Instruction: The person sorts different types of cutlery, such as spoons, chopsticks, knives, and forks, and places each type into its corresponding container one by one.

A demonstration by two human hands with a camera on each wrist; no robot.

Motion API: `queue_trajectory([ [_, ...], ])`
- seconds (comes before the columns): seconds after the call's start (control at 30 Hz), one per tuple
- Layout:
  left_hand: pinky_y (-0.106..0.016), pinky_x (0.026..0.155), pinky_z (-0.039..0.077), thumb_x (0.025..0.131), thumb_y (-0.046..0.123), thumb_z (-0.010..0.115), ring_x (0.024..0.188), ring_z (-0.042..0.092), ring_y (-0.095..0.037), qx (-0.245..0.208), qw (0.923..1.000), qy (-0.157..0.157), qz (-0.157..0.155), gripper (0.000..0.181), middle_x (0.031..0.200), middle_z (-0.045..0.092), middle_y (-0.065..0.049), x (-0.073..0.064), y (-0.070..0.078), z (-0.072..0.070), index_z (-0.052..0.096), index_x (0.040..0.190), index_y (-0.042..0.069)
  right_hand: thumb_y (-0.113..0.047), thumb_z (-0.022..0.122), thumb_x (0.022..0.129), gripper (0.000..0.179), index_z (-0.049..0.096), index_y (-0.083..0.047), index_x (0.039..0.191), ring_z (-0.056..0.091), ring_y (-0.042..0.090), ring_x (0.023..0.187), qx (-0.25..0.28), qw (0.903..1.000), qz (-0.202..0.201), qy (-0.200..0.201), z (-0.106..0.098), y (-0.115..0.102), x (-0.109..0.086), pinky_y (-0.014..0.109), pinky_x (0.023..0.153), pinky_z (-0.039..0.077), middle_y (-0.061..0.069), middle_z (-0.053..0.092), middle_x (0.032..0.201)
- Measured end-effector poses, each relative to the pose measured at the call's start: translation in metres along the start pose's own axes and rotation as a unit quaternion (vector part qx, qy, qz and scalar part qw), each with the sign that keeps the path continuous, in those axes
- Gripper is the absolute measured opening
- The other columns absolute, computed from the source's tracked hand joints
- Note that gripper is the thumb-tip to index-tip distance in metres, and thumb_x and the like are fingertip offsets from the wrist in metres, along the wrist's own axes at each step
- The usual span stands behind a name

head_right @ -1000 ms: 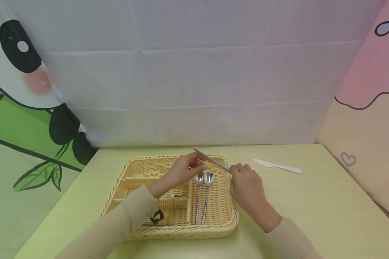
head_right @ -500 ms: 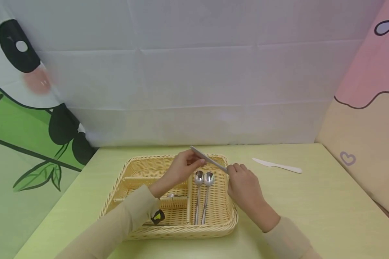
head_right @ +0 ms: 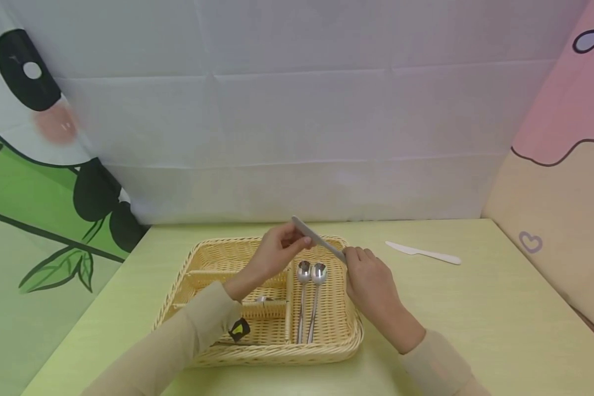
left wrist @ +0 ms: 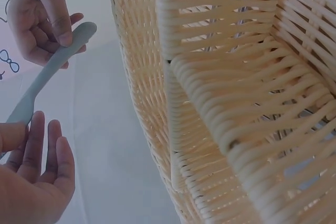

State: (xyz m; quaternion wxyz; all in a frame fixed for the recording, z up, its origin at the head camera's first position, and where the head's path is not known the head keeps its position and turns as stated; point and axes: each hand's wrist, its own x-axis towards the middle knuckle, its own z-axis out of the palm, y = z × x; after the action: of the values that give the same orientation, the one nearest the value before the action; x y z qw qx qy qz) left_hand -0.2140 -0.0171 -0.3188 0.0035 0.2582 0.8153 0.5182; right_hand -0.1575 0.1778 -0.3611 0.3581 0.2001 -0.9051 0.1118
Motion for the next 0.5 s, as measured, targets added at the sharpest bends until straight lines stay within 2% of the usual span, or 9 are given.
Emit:
queue_trajectory([
  [0.13,-0.025,0.069,0.051,0.092,0.019,0.055,0.083,0.064,-0.014,-0.013,0.9997,0.015,0.013,0.013,0.092,0.069,-0.005,0.000,0.002,-0.001,0.061,0.100,0.012,0.004,0.064,0.076,0.021,0.058,0.001,0.096,0.055,0.017,0.064,0.006,1.0000,0.003,-0.002,0.000,-0.001,0.002,0.027,0.050,0.046,0.010,0.060,0.076],
  [0.27,-0.027,0.077,0.051,0.092,0.014,0.054,0.085,0.064,-0.020,-0.036,0.9985,0.036,0.020,0.015,0.094,0.068,-0.012,-0.004,0.016,-0.005,0.060,0.101,0.004,0.006,0.063,0.076,0.020,0.058,0.001,0.095,0.053,0.016,0.061,0.007,0.9999,-0.003,0.010,0.001,-0.002,0.004,0.024,0.046,0.042,0.010,0.060,0.074],
  [0.37,-0.028,0.078,0.051,0.092,0.009,0.053,0.087,0.064,-0.024,-0.043,0.9978,0.046,0.024,0.015,0.095,0.067,-0.017,-0.009,0.030,-0.011,0.059,0.102,-0.001,0.007,0.060,0.077,0.018,0.059,0.001,0.094,0.053,0.017,0.061,0.007,0.9998,-0.006,0.020,0.002,-0.001,0.003,0.024,0.044,0.041,0.011,0.061,0.075],
  [0.5,-0.028,0.076,0.051,0.092,0.009,0.053,0.088,0.064,-0.028,-0.052,0.9961,0.060,0.038,0.016,0.096,0.067,-0.019,-0.011,0.033,-0.016,0.058,0.102,-0.002,0.008,0.057,0.076,0.019,0.059,0.002,0.093,0.056,0.020,0.063,0.003,0.9998,0.001,0.019,0.003,0.002,0.001,0.026,0.045,0.042,0.013,0.062,0.077],
])
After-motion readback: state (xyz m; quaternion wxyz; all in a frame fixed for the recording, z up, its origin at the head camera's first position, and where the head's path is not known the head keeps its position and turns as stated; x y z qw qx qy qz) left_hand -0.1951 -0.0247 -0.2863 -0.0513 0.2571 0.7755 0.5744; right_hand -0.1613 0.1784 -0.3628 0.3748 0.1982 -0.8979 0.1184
